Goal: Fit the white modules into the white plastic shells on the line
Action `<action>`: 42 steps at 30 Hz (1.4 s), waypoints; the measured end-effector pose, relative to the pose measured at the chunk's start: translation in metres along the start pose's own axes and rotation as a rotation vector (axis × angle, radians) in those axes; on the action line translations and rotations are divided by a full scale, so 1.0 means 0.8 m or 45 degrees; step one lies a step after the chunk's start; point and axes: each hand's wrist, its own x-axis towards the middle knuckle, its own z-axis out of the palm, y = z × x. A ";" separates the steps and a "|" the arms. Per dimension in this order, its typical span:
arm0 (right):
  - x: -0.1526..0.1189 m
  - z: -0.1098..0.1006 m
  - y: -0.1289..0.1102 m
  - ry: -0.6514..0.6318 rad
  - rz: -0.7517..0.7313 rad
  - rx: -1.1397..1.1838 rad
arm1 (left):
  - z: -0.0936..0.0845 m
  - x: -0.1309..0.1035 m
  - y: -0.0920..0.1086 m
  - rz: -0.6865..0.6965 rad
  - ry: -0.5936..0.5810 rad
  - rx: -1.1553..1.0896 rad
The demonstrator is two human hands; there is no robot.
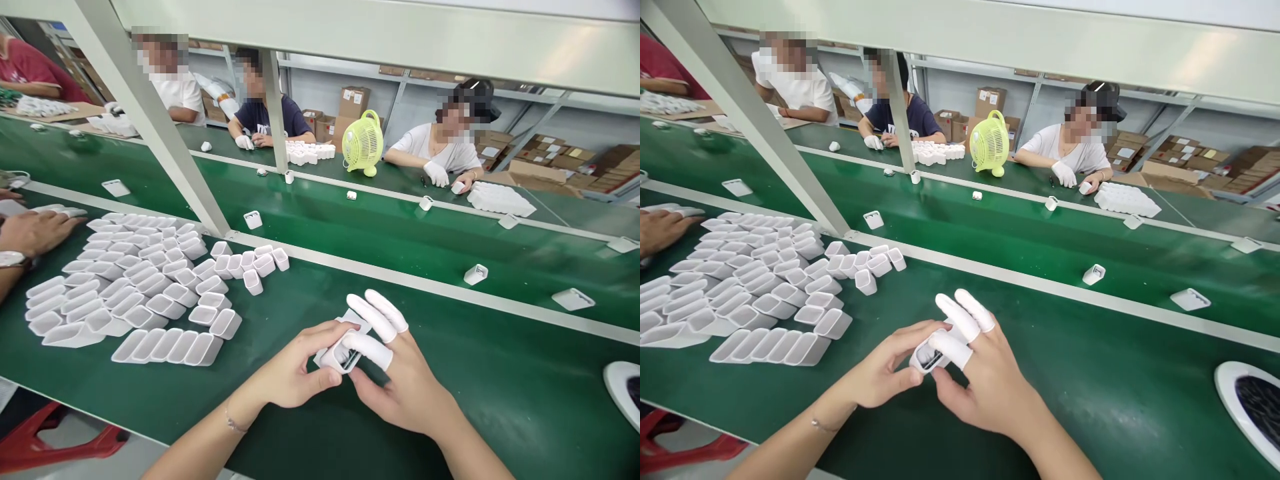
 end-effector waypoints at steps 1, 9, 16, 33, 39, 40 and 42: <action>-0.001 0.000 0.001 -0.063 0.037 0.051 | 0.000 -0.001 -0.002 -0.010 -0.009 0.030; -0.009 0.008 0.011 0.378 -0.082 0.179 | -0.008 -0.014 -0.011 0.059 0.132 0.127; -0.009 0.031 -0.003 0.386 -0.258 0.077 | -0.005 -0.011 -0.001 0.084 0.064 0.124; -0.017 0.037 -0.002 0.401 -0.064 0.155 | 0.004 -0.009 -0.025 0.065 0.040 -0.259; -0.008 0.021 -0.015 0.326 -0.168 -0.071 | 0.015 -0.009 -0.030 0.227 0.056 -0.171; -0.007 0.019 -0.017 0.330 -0.203 -0.092 | 0.017 -0.010 -0.030 0.264 0.076 -0.138; -0.008 0.016 -0.022 0.326 -0.271 -0.126 | 0.018 -0.010 -0.030 0.343 0.100 -0.076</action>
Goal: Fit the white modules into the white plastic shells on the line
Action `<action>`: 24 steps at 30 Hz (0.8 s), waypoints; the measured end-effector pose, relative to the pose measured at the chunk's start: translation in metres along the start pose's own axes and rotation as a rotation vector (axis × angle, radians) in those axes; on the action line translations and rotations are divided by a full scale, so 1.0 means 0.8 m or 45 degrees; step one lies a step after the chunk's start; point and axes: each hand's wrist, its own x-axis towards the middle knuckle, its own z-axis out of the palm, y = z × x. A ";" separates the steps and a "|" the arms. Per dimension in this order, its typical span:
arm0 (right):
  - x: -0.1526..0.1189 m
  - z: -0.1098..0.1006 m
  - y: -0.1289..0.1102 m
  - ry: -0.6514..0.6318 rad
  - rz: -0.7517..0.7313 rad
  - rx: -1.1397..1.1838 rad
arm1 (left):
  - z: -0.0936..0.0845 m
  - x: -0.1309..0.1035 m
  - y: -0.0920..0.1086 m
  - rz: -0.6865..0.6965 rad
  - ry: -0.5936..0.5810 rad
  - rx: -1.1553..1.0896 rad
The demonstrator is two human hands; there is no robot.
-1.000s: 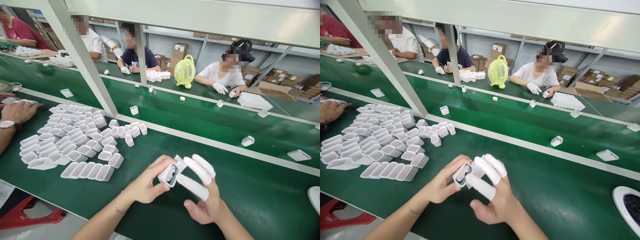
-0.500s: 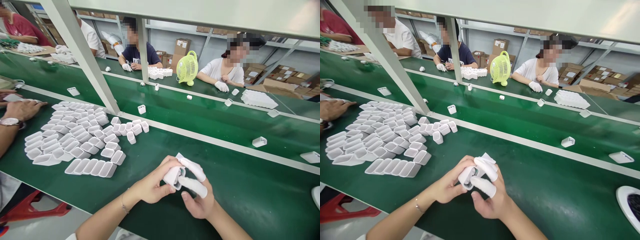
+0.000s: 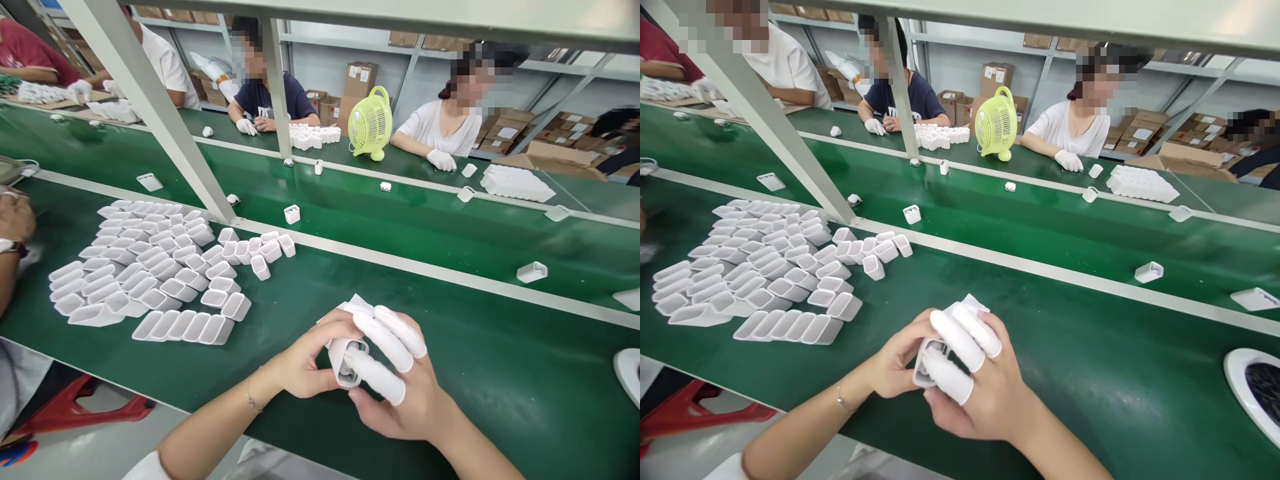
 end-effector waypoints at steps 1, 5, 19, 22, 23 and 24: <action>0.000 -0.001 -0.002 -0.004 -0.024 -0.010 | 0.000 0.000 0.000 0.039 0.004 0.026; -0.003 -0.003 -0.005 0.042 0.016 0.040 | -0.006 0.001 0.002 0.100 0.026 0.120; -0.076 0.084 0.096 0.208 0.884 0.207 | -0.006 0.009 -0.024 -0.783 0.562 -1.268; -0.091 0.100 0.115 0.163 0.926 0.163 | -0.011 0.008 -0.030 -0.857 0.676 -1.390; -0.092 0.101 0.117 0.145 0.929 0.154 | -0.012 0.007 -0.031 -0.871 0.695 -1.395; -0.093 0.102 0.117 0.122 0.922 0.149 | -0.012 0.005 -0.031 -0.882 0.707 -1.388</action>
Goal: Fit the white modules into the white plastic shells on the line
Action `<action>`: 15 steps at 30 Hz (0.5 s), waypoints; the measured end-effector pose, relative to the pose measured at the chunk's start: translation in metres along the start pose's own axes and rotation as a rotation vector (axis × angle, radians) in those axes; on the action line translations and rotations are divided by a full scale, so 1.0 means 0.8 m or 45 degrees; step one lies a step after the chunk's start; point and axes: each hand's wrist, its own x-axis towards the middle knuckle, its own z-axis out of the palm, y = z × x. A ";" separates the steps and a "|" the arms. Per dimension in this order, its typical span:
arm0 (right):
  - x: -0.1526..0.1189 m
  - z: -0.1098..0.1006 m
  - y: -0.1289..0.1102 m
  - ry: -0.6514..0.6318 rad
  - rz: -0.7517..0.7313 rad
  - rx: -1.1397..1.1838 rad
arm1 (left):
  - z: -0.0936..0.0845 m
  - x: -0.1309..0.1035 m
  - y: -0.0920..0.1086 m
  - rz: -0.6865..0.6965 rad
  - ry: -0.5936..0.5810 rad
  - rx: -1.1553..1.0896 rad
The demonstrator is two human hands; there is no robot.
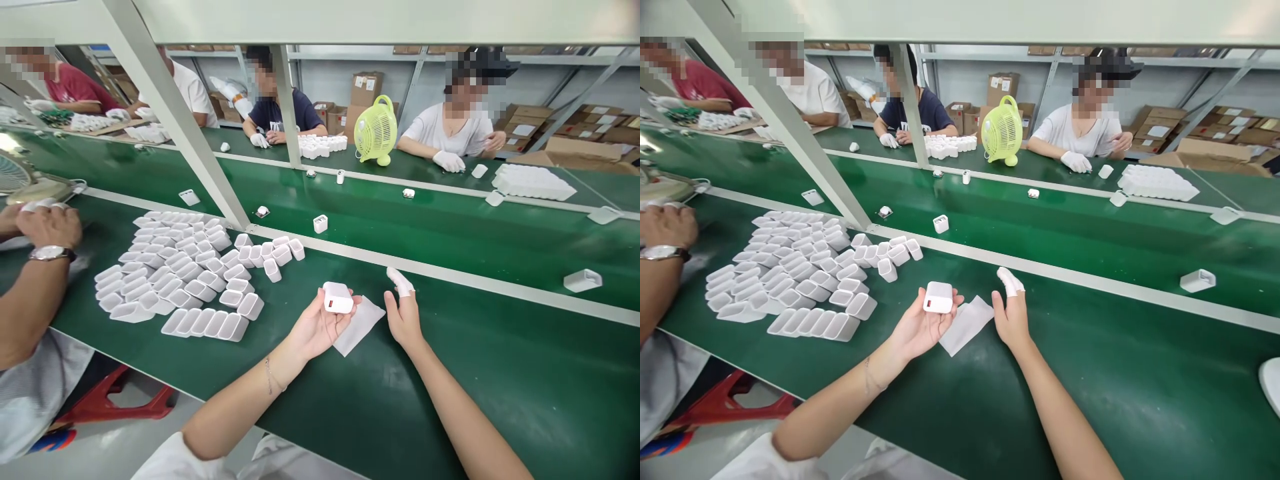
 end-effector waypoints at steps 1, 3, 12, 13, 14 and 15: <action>-0.001 0.000 -0.001 -0.025 -0.014 -0.009 | -0.001 -0.001 0.000 0.004 0.013 0.014; -0.002 0.002 -0.005 -0.068 -0.044 -0.021 | -0.001 -0.001 0.000 0.035 0.027 0.102; 0.008 0.000 0.000 0.294 0.012 -0.072 | 0.015 0.157 0.032 0.640 0.154 1.158; 0.010 -0.004 0.002 0.330 0.013 -0.087 | 0.018 0.184 0.039 0.680 0.169 1.245; 0.011 -0.007 0.004 0.356 0.012 -0.101 | 0.020 0.208 0.045 0.711 0.177 1.334; 0.012 -0.010 0.006 0.375 0.011 -0.114 | 0.023 0.229 0.049 0.734 0.178 1.420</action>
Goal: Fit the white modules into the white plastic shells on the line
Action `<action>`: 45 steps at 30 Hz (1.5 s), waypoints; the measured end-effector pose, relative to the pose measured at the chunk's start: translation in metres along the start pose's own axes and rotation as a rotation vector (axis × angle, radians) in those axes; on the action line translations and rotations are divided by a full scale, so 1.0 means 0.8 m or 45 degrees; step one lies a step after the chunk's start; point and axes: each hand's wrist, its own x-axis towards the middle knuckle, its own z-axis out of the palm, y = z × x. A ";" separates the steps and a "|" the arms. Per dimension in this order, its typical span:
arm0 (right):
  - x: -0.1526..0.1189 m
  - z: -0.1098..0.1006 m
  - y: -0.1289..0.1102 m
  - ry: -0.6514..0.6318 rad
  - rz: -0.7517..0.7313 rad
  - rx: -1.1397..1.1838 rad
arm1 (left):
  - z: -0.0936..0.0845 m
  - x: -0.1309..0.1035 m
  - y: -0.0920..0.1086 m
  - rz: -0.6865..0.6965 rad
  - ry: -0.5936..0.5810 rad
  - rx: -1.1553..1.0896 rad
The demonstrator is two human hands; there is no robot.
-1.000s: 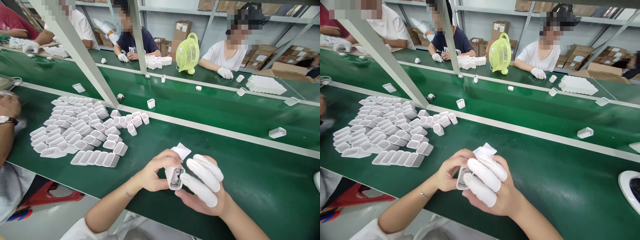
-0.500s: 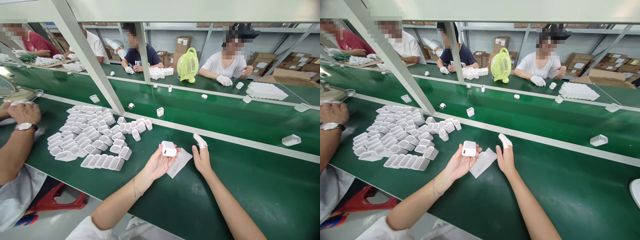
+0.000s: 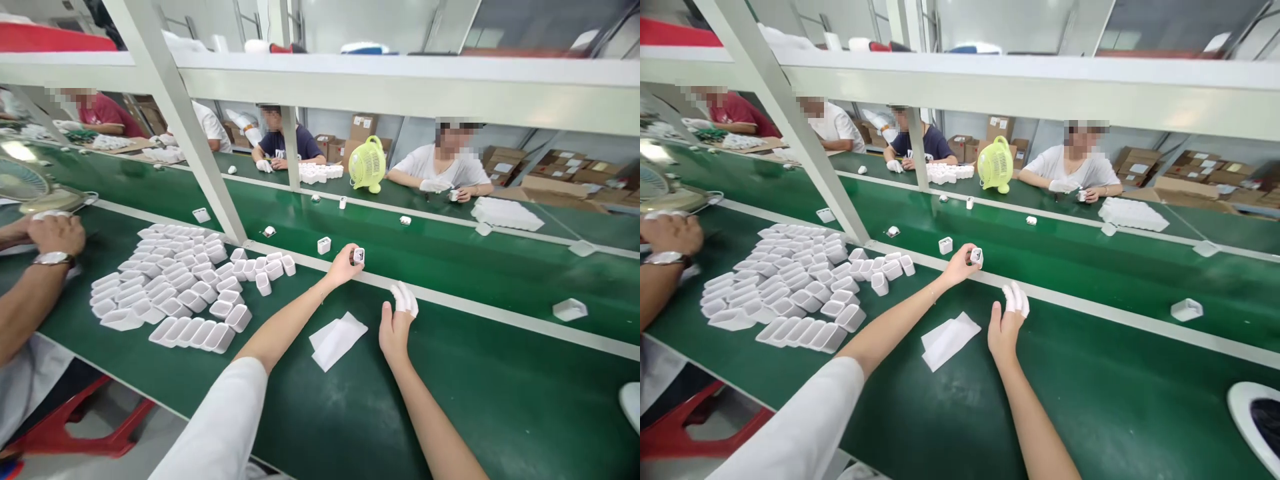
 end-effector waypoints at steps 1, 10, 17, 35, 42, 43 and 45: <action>0.001 -0.002 0.002 0.013 -0.002 -0.009 | 0.006 0.015 -0.004 0.026 -0.014 0.079; 0.002 0.007 0.015 -0.027 -0.029 0.008 | 0.020 0.013 -0.016 0.214 -0.073 0.522; -0.007 0.010 0.009 -0.158 -0.090 -0.029 | -0.056 -0.083 0.082 0.407 -0.071 0.668; 0.156 0.204 -0.074 -1.116 -0.069 -0.286 | -0.100 -0.227 0.003 0.490 -0.601 1.026; 0.204 0.305 -0.075 -1.362 -0.133 -0.485 | -0.083 -0.220 -0.072 0.748 -0.714 1.374; 0.209 0.315 -0.074 -1.397 -0.151 -0.512 | -0.077 -0.219 -0.082 0.715 -0.699 1.408; 0.219 0.331 -0.073 -1.461 -0.191 -0.564 | -0.068 -0.217 -0.095 0.648 -0.704 1.458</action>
